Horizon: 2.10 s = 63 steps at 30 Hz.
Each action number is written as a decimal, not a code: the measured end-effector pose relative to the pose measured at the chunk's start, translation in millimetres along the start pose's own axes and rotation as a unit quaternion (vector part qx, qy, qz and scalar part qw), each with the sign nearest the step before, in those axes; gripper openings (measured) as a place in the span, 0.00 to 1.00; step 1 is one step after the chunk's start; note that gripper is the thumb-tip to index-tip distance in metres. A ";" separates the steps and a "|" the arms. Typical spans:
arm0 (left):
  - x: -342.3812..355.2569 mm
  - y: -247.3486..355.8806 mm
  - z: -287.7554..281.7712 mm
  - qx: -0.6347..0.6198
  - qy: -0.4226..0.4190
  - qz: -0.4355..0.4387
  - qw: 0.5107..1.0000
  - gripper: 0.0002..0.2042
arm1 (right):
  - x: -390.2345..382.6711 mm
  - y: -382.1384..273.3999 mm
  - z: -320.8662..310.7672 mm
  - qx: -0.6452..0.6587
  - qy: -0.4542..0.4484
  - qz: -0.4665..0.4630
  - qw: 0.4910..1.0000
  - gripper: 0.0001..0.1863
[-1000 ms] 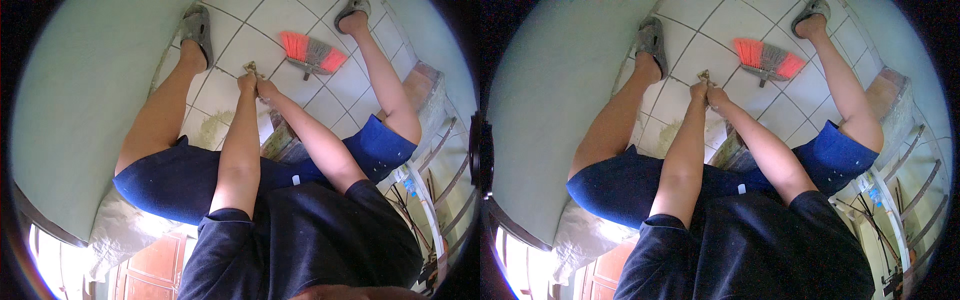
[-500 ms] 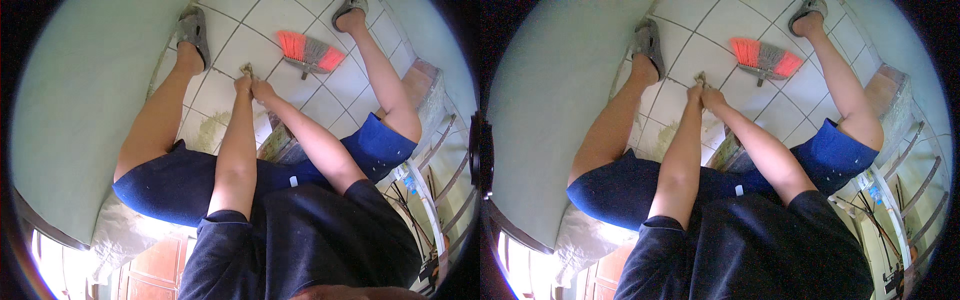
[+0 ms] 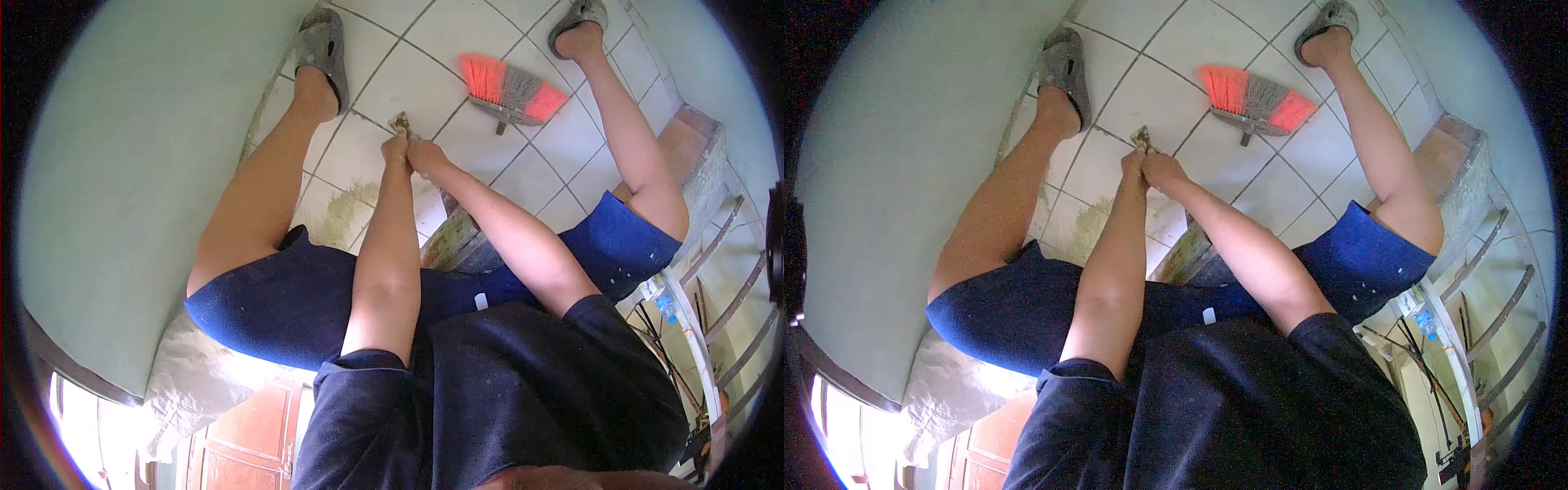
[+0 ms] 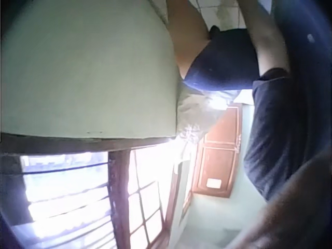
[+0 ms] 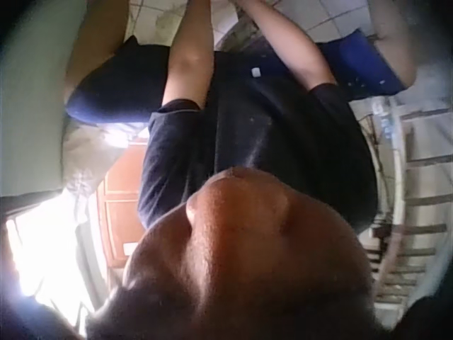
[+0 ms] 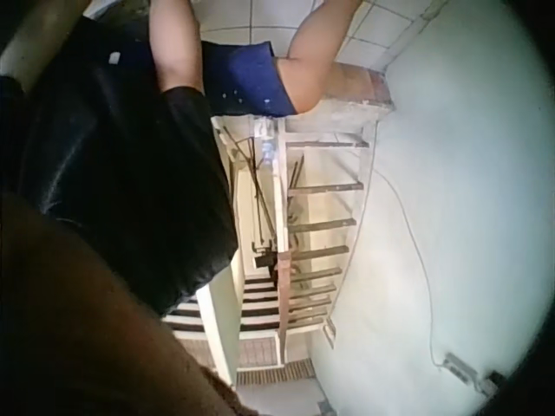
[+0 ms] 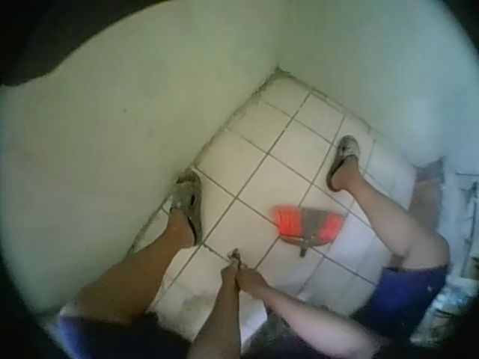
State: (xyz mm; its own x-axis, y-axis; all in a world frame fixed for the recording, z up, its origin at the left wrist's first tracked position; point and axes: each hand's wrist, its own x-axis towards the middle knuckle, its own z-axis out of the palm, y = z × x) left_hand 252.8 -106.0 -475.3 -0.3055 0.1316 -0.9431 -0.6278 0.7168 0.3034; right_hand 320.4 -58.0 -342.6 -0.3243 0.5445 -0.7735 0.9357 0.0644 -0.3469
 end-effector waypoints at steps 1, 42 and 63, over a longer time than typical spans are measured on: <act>1.9 -1.8 -2.4 0.013 0.014 0.008 1.000 0.30 | 0.8 -2.5 0.0 -0.013 -0.006 0.001 1.000 0.19; -7.8 56.0 -31.6 -0.134 -0.054 0.044 0.988 0.20 | 28.6 -36.3 10.9 -0.068 -0.057 -0.131 0.987 0.17; 6.2 84.0 -22.4 -0.149 -0.078 0.036 0.985 0.23 | 49.4 -41.7 -3.7 -0.021 -0.006 -0.112 0.993 0.20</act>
State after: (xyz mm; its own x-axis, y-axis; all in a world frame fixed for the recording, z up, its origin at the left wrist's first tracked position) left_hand 182.2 -60.3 -452.7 -0.2583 0.2948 -0.9200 -0.7983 0.4712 0.3751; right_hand 265.9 -30.7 -364.4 -0.5259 0.5033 -0.6856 0.8451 0.2180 -0.4882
